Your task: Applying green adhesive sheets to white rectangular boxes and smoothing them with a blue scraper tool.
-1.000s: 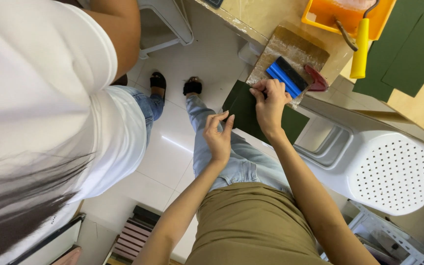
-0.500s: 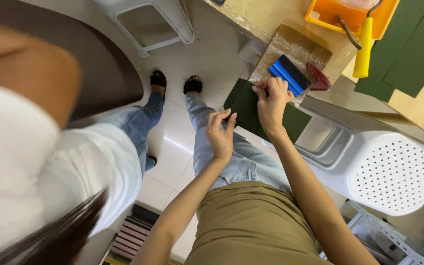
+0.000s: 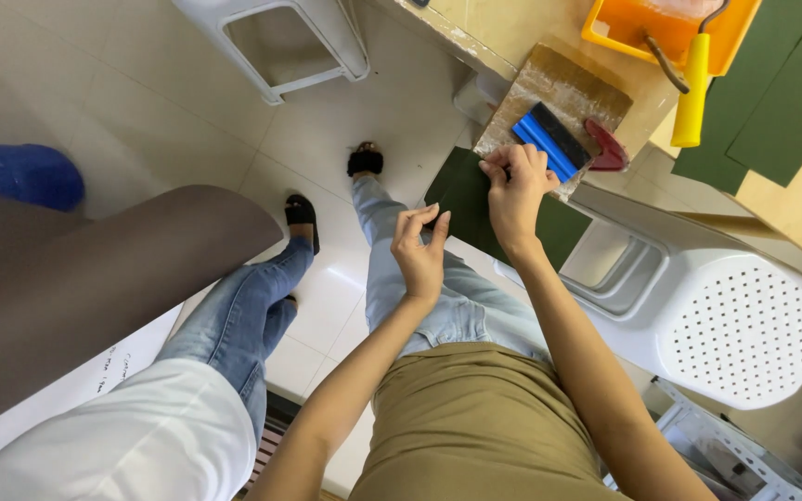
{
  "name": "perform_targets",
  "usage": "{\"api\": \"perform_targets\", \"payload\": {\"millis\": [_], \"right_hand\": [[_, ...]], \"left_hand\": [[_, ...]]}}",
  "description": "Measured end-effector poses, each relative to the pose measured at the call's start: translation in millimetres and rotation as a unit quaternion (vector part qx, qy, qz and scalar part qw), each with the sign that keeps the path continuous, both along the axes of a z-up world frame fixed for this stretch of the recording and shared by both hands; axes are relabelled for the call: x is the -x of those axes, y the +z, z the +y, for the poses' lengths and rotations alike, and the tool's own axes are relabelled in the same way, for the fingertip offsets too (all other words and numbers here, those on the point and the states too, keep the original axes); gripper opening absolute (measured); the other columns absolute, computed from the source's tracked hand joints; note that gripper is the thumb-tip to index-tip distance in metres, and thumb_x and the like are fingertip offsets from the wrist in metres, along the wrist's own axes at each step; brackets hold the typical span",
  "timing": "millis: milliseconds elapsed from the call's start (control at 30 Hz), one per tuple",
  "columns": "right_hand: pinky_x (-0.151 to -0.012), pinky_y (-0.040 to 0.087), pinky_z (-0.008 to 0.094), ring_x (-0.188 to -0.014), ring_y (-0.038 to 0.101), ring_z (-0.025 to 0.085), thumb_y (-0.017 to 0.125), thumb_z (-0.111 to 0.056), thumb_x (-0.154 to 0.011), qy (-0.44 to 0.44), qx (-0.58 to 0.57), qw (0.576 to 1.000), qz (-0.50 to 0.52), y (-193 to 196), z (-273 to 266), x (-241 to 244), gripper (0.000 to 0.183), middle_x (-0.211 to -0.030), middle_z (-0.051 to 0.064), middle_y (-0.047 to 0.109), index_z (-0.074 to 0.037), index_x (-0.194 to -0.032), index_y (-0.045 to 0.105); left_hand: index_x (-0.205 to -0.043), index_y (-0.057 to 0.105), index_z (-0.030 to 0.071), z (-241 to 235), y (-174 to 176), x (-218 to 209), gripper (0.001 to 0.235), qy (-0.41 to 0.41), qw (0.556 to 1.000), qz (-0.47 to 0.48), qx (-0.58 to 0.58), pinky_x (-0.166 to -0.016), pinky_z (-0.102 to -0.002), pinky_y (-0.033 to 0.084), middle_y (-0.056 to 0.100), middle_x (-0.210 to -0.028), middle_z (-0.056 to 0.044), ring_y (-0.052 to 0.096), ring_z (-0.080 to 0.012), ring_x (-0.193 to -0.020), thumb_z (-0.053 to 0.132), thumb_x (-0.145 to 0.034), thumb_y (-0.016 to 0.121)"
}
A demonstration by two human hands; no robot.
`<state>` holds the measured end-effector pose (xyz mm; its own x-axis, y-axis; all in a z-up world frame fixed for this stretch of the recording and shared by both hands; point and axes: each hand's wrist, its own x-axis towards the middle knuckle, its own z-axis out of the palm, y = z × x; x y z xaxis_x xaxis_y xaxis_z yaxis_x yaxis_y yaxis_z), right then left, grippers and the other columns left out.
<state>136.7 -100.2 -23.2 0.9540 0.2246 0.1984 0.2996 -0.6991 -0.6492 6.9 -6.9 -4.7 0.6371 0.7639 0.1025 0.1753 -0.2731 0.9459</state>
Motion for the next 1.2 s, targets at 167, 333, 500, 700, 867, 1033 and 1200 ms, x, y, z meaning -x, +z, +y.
{"api": "perform_targets", "payload": {"millis": [167, 333, 500, 700, 867, 1033, 1200], "right_hand": [[-0.089, 0.026, 0.042, -0.089, 0.052, 0.016, 0.083, -0.021, -0.085, 0.000, 0.002, 1.000, -0.002, 3.0, 2.2, -0.2, 0.024, -0.084, -0.008, 0.049, -0.022, -0.087, 0.060], [-0.089, 0.026, 0.042, -0.090, 0.052, 0.015, 0.083, -0.021, -0.085, 0.002, 0.006, 1.000, -0.012, 2.4, 1.6, -0.1, 0.023, -0.084, -0.008, 0.048, -0.023, -0.088, 0.060], [-0.088, 0.027, 0.040, -0.091, 0.052, 0.014, 0.082, -0.023, -0.086, 0.013, 0.009, 1.000, -0.021, 5.9, 0.1, 0.6, 0.023, -0.085, -0.009, 0.048, -0.024, -0.089, 0.060], [-0.089, 0.027, 0.041, -0.089, 0.053, 0.016, 0.084, -0.022, -0.085, 0.015, 0.000, 1.000, -0.020, 6.7, 0.4, 1.2, 0.024, -0.086, -0.008, 0.050, -0.022, -0.089, 0.061], [-0.089, 0.027, 0.041, -0.090, 0.053, 0.015, 0.084, -0.021, -0.085, 0.013, -0.003, 1.000, -0.016, 9.3, -1.1, 2.2, 0.024, -0.086, -0.008, 0.049, -0.022, -0.089, 0.060], [-0.088, 0.026, 0.040, -0.088, 0.053, 0.015, 0.084, -0.020, -0.085, 0.017, -0.008, 1.000, -0.018, 10.0, 0.4, 1.4, 0.024, -0.085, -0.008, 0.049, -0.021, -0.088, 0.060], [-0.088, 0.026, 0.040, -0.088, 0.052, 0.015, 0.084, -0.019, -0.086, 0.015, -0.010, 1.000, -0.017, 8.7, 0.5, 1.3, 0.024, -0.085, -0.008, 0.049, -0.021, -0.088, 0.060]], "left_hand": [[-0.094, 0.073, 0.012, 0.3, -0.4, -0.4, 0.010, 0.003, 1.000, -0.001, -0.002, -0.080, -0.034, 0.056, 0.064, -0.088, 0.003, 0.072, -0.0244, -0.092, 0.014, -0.088, 0.080], [-0.095, 0.073, 0.012, -0.9, -0.6, -0.5, 0.009, 0.006, 1.000, -0.003, 0.001, -0.081, -0.034, 0.056, 0.063, -0.088, 0.003, 0.072, -0.0239, -0.092, 0.014, -0.089, 0.080], [-0.096, 0.073, 0.011, -0.4, -1.4, -0.9, 0.008, 0.003, 1.000, -0.016, 0.012, -0.079, -0.033, 0.056, 0.063, -0.088, 0.004, 0.072, -0.0245, -0.093, 0.012, -0.090, 0.079], [-0.095, 0.074, 0.010, 0.8, 3.4, -1.3, 0.008, 0.006, 1.000, -0.018, 0.007, -0.078, -0.033, 0.057, 0.064, -0.087, 0.003, 0.073, -0.0253, -0.091, 0.012, -0.090, 0.079], [-0.093, 0.074, 0.010, 0.4, 1.6, -1.3, 0.006, 0.007, 1.000, -0.019, 0.003, -0.076, -0.031, 0.058, 0.065, -0.086, 0.003, 0.073, -0.0235, -0.090, 0.012, -0.089, 0.079], [-0.092, 0.075, 0.010, 1.3, -1.9, -2.1, 0.006, 0.010, 1.000, -0.024, -0.004, -0.074, -0.031, 0.058, 0.066, -0.086, 0.003, 0.073, -0.0235, -0.089, 0.011, -0.089, 0.079], [-0.092, 0.076, 0.011, 2.3, -2.4, -2.3, 0.005, 0.008, 1.000, -0.024, -0.017, -0.074, -0.030, 0.058, 0.067, -0.086, 0.003, 0.073, -0.0230, -0.088, 0.012, -0.089, 0.080]]}}
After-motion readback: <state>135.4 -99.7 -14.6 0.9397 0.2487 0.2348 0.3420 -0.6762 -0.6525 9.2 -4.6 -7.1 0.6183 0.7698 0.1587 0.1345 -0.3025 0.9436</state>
